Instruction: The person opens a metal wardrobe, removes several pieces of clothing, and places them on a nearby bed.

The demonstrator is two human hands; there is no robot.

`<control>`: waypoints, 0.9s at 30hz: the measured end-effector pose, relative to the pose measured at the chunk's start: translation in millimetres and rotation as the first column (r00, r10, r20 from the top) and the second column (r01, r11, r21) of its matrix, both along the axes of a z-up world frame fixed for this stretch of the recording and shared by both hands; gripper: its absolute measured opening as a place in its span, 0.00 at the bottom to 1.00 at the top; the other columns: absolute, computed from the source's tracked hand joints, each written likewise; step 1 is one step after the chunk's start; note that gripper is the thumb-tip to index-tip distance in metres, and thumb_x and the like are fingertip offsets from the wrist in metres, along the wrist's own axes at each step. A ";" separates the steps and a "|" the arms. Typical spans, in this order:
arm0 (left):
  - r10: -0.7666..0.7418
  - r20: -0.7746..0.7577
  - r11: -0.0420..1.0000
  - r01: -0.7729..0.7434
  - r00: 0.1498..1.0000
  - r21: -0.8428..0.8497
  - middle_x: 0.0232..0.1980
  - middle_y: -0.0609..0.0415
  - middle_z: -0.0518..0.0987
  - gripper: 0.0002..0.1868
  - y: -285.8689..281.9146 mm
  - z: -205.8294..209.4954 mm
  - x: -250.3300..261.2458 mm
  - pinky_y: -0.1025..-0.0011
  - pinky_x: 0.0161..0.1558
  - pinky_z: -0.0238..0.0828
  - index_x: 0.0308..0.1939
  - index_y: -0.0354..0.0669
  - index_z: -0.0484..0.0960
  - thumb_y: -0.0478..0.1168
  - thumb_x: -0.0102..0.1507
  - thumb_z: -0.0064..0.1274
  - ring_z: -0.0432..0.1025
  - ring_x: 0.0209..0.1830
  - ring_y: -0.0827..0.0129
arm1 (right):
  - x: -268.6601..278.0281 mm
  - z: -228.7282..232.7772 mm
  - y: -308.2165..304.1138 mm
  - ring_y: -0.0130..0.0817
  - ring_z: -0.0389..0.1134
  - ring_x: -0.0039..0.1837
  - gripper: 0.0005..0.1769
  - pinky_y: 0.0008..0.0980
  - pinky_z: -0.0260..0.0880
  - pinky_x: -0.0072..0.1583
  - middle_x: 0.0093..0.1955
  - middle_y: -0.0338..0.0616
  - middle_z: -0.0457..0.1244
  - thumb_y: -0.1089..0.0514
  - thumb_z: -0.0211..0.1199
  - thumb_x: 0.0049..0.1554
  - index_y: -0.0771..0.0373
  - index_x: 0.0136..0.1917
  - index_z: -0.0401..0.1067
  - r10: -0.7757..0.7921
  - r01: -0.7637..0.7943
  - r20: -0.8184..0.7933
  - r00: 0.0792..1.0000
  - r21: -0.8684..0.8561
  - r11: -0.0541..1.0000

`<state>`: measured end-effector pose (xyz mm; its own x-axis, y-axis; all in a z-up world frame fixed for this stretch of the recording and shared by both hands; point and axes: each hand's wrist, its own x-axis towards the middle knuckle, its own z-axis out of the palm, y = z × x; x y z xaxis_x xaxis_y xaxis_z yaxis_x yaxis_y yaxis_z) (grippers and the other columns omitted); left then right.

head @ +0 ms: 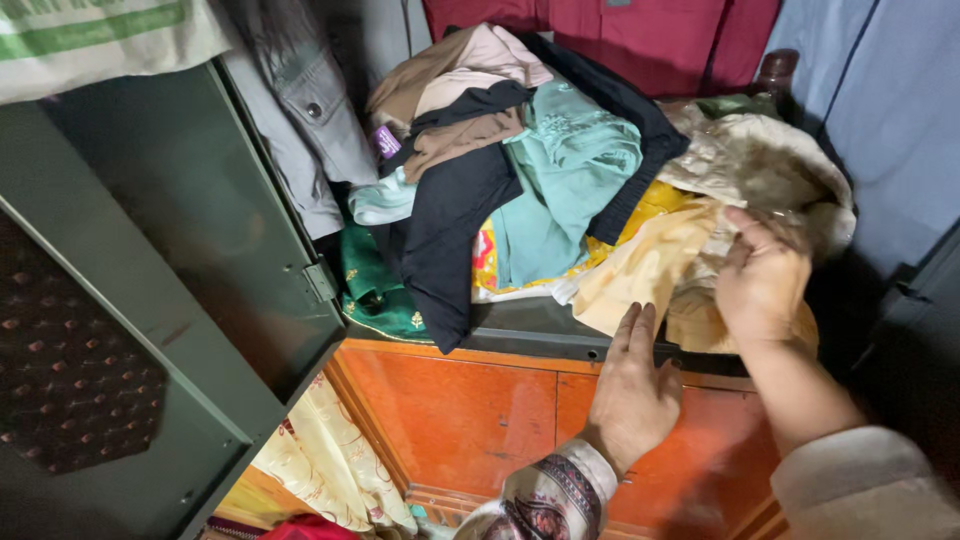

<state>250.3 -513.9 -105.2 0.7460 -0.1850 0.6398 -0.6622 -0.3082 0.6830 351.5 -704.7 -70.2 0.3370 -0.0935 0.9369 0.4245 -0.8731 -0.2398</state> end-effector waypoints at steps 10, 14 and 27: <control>-0.009 -0.060 0.999 0.006 0.998 -0.051 0.75 0.22 0.61 0.42 -19.8 -17.7 13.3 0.57 0.76 0.56 0.76 0.23 0.56 0.36 0.60 0.52 0.58 0.76 0.33 | -49.1 -4.8 36.6 0.34 0.63 0.47 0.22 0.33 0.64 0.52 0.51 0.45 0.68 0.74 0.55 0.60 0.63 0.65 0.77 0.405 -0.296 -0.066 0.912 0.577 0.761; 0.035 -0.136 0.992 -0.018 0.990 0.125 0.75 0.23 0.55 0.55 -36.7 -23.0 13.5 0.53 0.75 0.48 0.75 0.21 0.49 0.43 0.54 0.63 0.49 0.77 0.32 | -42.9 -8.3 17.7 0.21 0.66 0.43 0.23 0.27 0.76 0.50 0.42 0.31 0.63 0.74 0.56 0.58 0.67 0.65 0.74 0.751 -0.452 0.225 0.620 0.885 0.108; 0.221 -0.119 0.975 -0.220 0.968 0.021 0.75 0.24 0.56 0.44 -5.2 -14.7 25.0 0.54 0.74 0.54 0.76 0.28 0.55 0.37 0.58 0.57 0.54 0.75 0.33 | -55.4 20.5 64.6 0.54 0.65 0.69 0.20 0.42 0.66 0.67 0.70 0.62 0.63 0.69 0.66 0.50 0.60 0.57 0.79 0.196 -0.179 -0.193 0.962 0.102 0.979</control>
